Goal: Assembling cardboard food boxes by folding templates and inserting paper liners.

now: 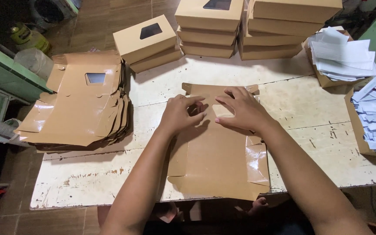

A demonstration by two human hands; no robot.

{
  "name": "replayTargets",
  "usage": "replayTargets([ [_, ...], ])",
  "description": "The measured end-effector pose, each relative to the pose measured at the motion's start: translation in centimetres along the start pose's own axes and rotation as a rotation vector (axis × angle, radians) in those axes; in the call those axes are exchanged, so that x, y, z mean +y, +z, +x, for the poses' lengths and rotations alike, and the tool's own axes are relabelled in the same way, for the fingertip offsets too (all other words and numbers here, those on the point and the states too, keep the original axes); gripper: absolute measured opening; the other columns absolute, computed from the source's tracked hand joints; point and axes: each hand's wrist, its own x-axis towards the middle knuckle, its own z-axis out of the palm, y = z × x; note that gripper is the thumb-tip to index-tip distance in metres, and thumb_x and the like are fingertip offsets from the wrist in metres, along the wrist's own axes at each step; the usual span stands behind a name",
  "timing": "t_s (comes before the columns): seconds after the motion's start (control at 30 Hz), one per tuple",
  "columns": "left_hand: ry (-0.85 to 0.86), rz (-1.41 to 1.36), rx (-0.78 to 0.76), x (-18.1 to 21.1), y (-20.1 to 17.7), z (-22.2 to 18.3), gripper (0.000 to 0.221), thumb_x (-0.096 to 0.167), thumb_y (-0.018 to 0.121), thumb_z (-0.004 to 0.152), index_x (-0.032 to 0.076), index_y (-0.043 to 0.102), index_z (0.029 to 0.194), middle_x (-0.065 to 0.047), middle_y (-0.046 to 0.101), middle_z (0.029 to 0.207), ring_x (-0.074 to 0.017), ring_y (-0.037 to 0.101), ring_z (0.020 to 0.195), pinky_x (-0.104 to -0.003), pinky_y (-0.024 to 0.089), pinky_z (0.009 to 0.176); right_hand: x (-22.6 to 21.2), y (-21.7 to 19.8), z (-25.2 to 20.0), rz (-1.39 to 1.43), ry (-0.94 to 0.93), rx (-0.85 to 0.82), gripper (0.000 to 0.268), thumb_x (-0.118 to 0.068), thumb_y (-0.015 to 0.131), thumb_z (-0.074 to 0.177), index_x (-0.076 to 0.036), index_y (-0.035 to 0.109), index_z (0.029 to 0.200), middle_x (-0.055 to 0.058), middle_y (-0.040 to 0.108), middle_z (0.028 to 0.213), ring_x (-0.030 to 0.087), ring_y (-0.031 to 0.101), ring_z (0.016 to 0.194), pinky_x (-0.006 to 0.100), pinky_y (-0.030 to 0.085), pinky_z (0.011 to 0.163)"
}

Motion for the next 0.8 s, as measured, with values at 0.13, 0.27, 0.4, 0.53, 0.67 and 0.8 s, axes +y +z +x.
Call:
replayTargets([
  [0.13, 0.019, 0.072, -0.046, 0.7, -0.6, -0.1, 0.055, 0.032, 0.081, 0.074, 0.017, 0.073, 0.127, -0.006, 0.079, 0.106, -0.0365, 0.066, 0.11, -0.05, 0.046, 0.099, -0.3, -0.3, -0.1, 0.005, 0.004, 0.0, 0.07, -0.06, 0.072, 0.082, -0.026, 0.059, 0.142, 0.01, 0.047, 0.149, 0.032, 0.035, 0.148, 0.055, 0.028, 0.123],
  [0.27, 0.083, 0.016, 0.06, 0.6, -0.7, -0.1, 0.046, 0.017, 0.075, 0.08, 0.016, 0.073, 0.125, -0.007, 0.079, 0.109, -0.0344, 0.073, 0.093, -0.046, 0.054, 0.087, -1.5, -1.2, -0.6, -0.018, 0.062, -0.004, 0.07, -0.061, 0.068, 0.085, -0.025, 0.059, 0.143, 0.011, 0.047, 0.15, 0.032, 0.035, 0.148, 0.053, 0.029, 0.122],
  [0.4, 0.071, 0.043, 0.178, -0.1, -0.2, -0.2, 0.039, 0.009, 0.066, 0.083, 0.021, 0.075, 0.118, 0.0, 0.077, 0.114, -0.0271, 0.076, 0.083, -0.04, 0.058, 0.082, -1.7, -1.3, -0.7, -0.036, 0.126, 0.023, 0.07, -0.06, 0.069, 0.084, -0.023, 0.06, 0.143, 0.012, 0.049, 0.148, 0.033, 0.039, 0.146, 0.053, 0.033, 0.12],
  [0.53, 0.073, 0.172, 0.247, -0.6, -0.1, -0.4, 0.039, 0.014, 0.065, 0.08, 0.025, 0.075, 0.116, 0.007, 0.075, 0.116, -0.0224, 0.075, 0.082, -0.037, 0.057, 0.077, -1.1, -1.0, -0.8, -0.05, 0.192, 0.059, 0.068, -0.062, 0.066, 0.087, -0.022, 0.061, 0.141, 0.011, 0.05, 0.144, 0.033, 0.041, 0.143, 0.052, 0.035, 0.118],
  [0.67, -0.087, 0.246, 0.12, -1.8, 0.6, 0.1, 0.038, 0.024, 0.064, 0.086, 0.024, 0.075, 0.122, 0.001, 0.078, 0.097, -0.0316, 0.072, 0.09, -0.045, 0.054, 0.087, 0.0, -0.1, -0.2, -0.075, 0.279, 0.12, 0.054, -0.054, 0.063, 0.09, -0.021, 0.066, 0.133, 0.009, 0.054, 0.134, 0.034, 0.048, 0.136, 0.05, 0.042, 0.11],
  [0.8, -0.1, 0.271, 0.106, -2.3, 0.9, 0.3, 0.048, 0.041, 0.066, 0.086, 0.025, 0.069, 0.131, -0.001, 0.076, 0.096, -0.031, 0.071, 0.093, -0.048, 0.051, 0.091, 0.8, 0.5, 0.3, -0.103, 0.342, 0.149, 0.052, -0.053, 0.064, 0.089, -0.022, 0.068, 0.13, 0.008, 0.054, 0.13, 0.034, 0.05, 0.132, 0.05, 0.044, 0.105],
])
